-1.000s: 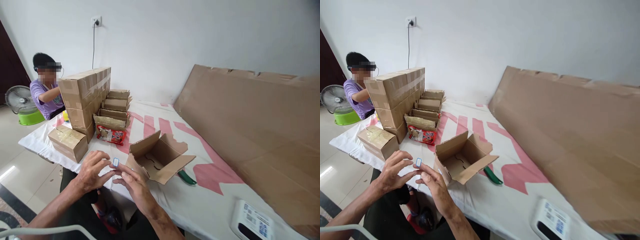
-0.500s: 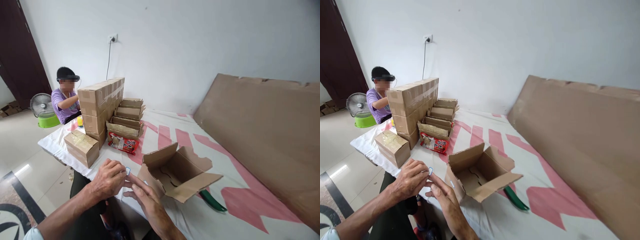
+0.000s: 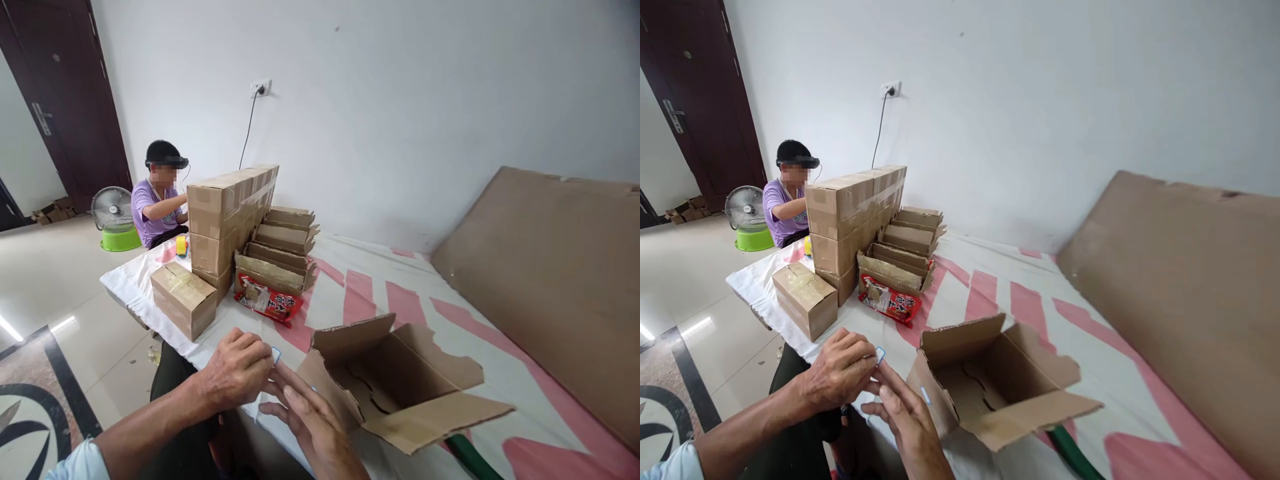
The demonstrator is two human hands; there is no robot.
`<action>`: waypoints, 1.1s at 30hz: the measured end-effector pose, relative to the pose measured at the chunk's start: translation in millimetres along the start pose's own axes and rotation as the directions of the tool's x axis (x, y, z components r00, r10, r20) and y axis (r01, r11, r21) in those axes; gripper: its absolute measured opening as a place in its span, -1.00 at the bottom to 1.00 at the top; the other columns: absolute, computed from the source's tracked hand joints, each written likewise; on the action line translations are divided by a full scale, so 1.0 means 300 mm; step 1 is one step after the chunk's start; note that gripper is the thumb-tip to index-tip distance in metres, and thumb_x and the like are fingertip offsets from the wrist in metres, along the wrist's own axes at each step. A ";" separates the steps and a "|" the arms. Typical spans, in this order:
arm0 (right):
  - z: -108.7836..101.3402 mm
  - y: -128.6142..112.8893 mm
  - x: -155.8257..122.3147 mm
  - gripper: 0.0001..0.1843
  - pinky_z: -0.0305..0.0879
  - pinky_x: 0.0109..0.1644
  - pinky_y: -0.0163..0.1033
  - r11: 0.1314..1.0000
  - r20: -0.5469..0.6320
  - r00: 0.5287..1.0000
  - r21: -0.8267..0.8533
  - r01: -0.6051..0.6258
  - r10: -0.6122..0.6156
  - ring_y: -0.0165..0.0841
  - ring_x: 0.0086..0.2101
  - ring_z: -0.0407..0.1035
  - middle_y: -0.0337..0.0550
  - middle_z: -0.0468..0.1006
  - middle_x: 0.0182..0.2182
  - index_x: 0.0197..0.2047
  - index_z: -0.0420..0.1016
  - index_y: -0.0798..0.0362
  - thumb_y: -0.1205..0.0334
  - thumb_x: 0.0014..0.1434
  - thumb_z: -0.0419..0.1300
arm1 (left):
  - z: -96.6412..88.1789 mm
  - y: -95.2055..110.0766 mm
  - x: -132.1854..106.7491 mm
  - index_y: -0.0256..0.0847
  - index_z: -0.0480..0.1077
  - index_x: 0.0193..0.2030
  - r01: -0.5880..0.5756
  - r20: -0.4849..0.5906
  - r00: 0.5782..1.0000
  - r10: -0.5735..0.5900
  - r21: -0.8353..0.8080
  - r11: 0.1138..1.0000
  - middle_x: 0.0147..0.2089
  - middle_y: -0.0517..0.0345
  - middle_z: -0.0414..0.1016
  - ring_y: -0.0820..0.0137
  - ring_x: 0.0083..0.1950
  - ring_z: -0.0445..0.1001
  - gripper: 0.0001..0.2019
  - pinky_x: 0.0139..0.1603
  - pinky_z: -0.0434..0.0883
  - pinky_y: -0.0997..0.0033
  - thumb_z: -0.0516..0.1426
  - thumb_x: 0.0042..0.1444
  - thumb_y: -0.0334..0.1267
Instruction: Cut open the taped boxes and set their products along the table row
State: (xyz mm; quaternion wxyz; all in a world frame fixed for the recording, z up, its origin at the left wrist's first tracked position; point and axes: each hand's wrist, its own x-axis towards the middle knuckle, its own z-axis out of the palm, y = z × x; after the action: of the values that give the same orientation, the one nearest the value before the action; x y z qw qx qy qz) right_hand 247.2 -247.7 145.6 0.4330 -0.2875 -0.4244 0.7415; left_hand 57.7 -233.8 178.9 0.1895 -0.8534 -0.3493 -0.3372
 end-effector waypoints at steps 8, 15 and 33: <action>0.001 0.008 0.016 -0.42 0.56 0.04 0.07 1.000 0.029 0.999 -0.002 -0.017 0.017 0.01 0.07 0.57 0.09 0.66 0.17 0.16 0.73 -0.13 -0.24 0.17 0.46 | -0.019 0.010 0.004 -0.16 0.39 -0.29 0.143 -0.085 0.983 -0.164 -0.210 0.967 -0.24 0.07 0.61 0.37 -0.28 0.53 -0.82 -0.21 0.42 0.27 0.08 0.35 -0.44; -0.046 0.033 0.025 -0.39 0.57 0.00 0.04 0.996 -0.002 1.000 -0.092 0.010 -0.010 -0.01 0.06 0.55 0.13 0.61 0.23 0.22 0.68 -0.15 -0.25 0.21 0.42 | -0.097 -0.259 -0.013 -0.15 0.54 -0.41 0.610 -0.110 0.672 -0.732 -0.477 0.632 -0.30 0.08 0.66 0.31 -0.26 0.59 -0.92 -0.20 0.51 0.34 0.27 0.09 -0.26; -0.113 0.077 0.049 -0.35 0.57 -0.11 -0.05 0.995 -0.035 0.997 -0.079 -0.065 0.063 -0.11 -0.09 0.56 0.13 0.65 0.09 0.16 0.71 -0.05 -0.32 0.18 0.41 | -0.125 -0.865 -0.079 -0.15 0.44 -0.59 0.954 -0.006 0.300 -0.954 0.000 0.300 -0.53 0.16 0.47 0.26 -0.33 0.44 -0.83 -0.26 0.28 0.31 0.22 -0.04 -0.22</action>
State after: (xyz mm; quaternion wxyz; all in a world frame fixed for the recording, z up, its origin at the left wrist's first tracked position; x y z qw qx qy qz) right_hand 258.3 -228.0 108.2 0.4040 -0.3302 -0.4371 0.7325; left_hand -159.3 -88.4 211.3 -0.0444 -0.4803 -0.7866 -0.3853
